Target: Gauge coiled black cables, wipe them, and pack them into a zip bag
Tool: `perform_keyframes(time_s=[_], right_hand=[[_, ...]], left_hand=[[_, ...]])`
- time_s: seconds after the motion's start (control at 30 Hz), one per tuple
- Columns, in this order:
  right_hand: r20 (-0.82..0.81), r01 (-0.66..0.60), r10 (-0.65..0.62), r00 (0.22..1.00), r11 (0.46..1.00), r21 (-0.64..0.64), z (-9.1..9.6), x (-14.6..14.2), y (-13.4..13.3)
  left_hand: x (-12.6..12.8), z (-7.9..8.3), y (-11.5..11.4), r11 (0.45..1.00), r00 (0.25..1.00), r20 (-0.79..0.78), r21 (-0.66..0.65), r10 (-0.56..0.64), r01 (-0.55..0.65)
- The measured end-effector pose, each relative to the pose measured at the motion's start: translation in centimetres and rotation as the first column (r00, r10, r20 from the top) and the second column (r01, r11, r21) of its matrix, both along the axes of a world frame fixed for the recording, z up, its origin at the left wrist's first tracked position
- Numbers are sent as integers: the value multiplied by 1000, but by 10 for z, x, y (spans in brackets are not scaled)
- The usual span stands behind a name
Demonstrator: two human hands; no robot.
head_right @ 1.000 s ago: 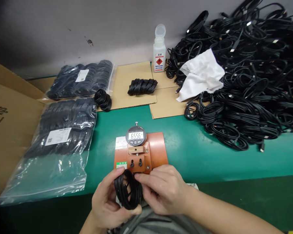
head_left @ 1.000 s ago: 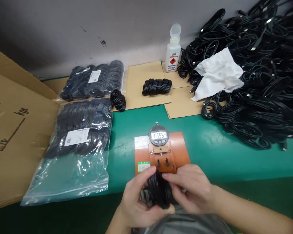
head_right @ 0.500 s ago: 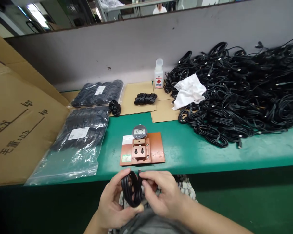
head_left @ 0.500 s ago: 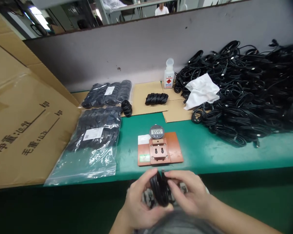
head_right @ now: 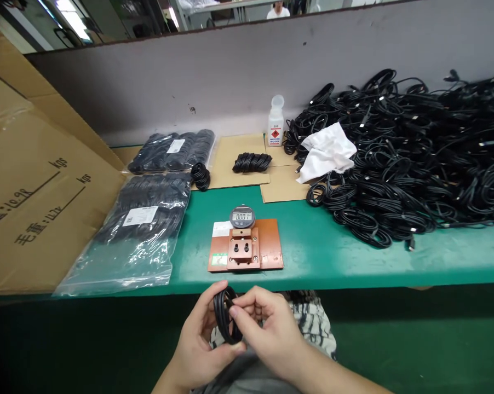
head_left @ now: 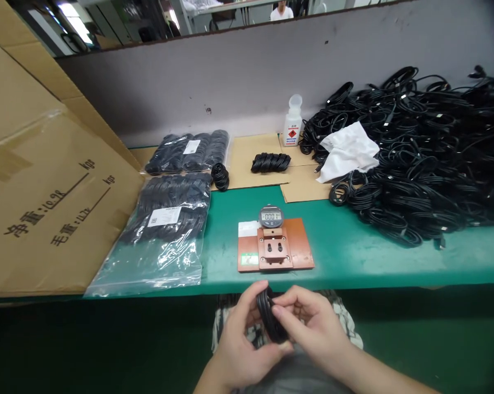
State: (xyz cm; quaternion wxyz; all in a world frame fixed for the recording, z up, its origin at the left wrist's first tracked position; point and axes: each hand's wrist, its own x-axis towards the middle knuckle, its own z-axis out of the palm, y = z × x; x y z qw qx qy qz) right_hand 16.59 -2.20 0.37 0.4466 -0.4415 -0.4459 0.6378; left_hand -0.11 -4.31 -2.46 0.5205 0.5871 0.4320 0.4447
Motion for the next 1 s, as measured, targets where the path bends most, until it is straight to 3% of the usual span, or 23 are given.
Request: perform_keyframes(time_s=[0.13, 0.33, 0.47, 0.7, 0.83, 1.0], right_hand=[[-71, -8, -10, 997, 970, -244, -4, 0, 1], [-107, 3, -25, 994, 979, -204, -5, 5, -4], [-99, -117, 99, 990, 974, -195, 5, 11, -5], [-233, -367, 300, 925, 862, -348, 5, 21, 4], [-392, -360, 212, 895, 863, -355, 0, 19, 3], [-393, -192, 48, 918, 923, -335, -3, 11, -7]], left_hand=[[-1, 4, 0, 985, 999, -8, -162, -52, 50], [-1, 13, -5, 963, 994, -33, -253, -102, 90], [-3, 12, -12, 953, 983, -121, -287, -135, 95], [3, 17, -9, 944, 991, -13, -305, -136, 126], [7, 23, -6, 937, 989, 113, -326, -96, 128], [7, 21, -3, 952, 993, 96, -291, -70, 95]])
